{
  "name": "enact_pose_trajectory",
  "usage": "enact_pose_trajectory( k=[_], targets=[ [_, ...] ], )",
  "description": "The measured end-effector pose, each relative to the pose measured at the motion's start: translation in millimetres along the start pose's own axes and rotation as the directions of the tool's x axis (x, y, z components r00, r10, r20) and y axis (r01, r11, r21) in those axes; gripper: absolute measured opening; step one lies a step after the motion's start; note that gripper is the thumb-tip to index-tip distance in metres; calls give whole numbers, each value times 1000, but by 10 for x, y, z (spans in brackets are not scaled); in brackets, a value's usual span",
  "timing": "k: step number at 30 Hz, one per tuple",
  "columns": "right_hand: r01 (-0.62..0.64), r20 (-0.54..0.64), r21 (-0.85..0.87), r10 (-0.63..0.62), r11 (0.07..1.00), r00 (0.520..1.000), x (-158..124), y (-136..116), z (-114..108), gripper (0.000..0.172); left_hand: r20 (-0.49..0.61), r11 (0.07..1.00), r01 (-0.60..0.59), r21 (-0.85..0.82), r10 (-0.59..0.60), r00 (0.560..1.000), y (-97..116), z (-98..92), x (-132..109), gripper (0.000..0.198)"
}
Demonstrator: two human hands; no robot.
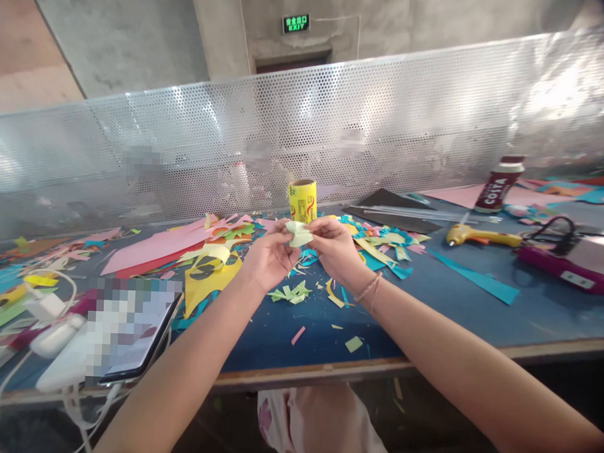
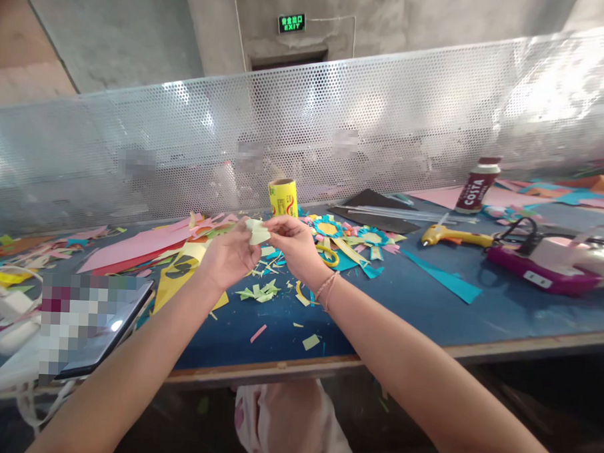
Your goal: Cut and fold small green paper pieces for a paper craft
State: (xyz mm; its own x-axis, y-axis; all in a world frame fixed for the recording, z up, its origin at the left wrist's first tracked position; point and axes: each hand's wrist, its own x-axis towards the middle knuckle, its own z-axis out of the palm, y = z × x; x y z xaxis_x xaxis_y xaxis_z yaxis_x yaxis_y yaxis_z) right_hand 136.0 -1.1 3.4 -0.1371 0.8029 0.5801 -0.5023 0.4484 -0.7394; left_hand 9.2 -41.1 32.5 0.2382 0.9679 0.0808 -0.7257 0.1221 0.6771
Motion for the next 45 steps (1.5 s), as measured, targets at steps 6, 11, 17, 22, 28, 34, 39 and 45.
enact_pose_trajectory(
  k=[6, 11, 17, 22, 28, 34, 39, 45],
  targets=[
    [-27, -23, -8, 27, 1000, 999, -1, -4, 18, 26, -140, 1000, 20, -2, -20, 990, 14, 90, -47, 23],
    [-43, -31, -17, 42, 999, 999, 2, 4, 21, 26, -159, 999, 21, 29, -16, 987, 29, 76, -23, 24],
    [-71, -42, -1, 71, 997, 997, 6, 25, 18, 23, -207, 999, -32, -4, 30, 978, 4, 37, 12, 29],
    [-88, -48, 24, 89, 996, 995, 2, 17, 31, 22, -160, 999, -29, 18, 32, 987, -1, 6, 28, 25],
    [-84, -22, 37, 85, 996, 996, -4, 1, 39, 20, -56, 999, -10, 52, 13, 998, 1, -9, 30, 22],
    [-48, -29, 15, 48, 999, 998, -12, -24, 49, 18, -5, 971, -182, 154, 185, 983, -35, 9, 45, 27],
    [-17, -17, 23, 17, 1000, 1000, -15, -22, 44, 17, -11, 951, -216, 221, 224, 975, -37, 18, 62, 29],
    [-19, -9, -18, 19, 1000, 1000, -2, -15, 5, 19, 52, 933, -224, 282, 218, 975, -16, -16, 75, 28]
  ],
)
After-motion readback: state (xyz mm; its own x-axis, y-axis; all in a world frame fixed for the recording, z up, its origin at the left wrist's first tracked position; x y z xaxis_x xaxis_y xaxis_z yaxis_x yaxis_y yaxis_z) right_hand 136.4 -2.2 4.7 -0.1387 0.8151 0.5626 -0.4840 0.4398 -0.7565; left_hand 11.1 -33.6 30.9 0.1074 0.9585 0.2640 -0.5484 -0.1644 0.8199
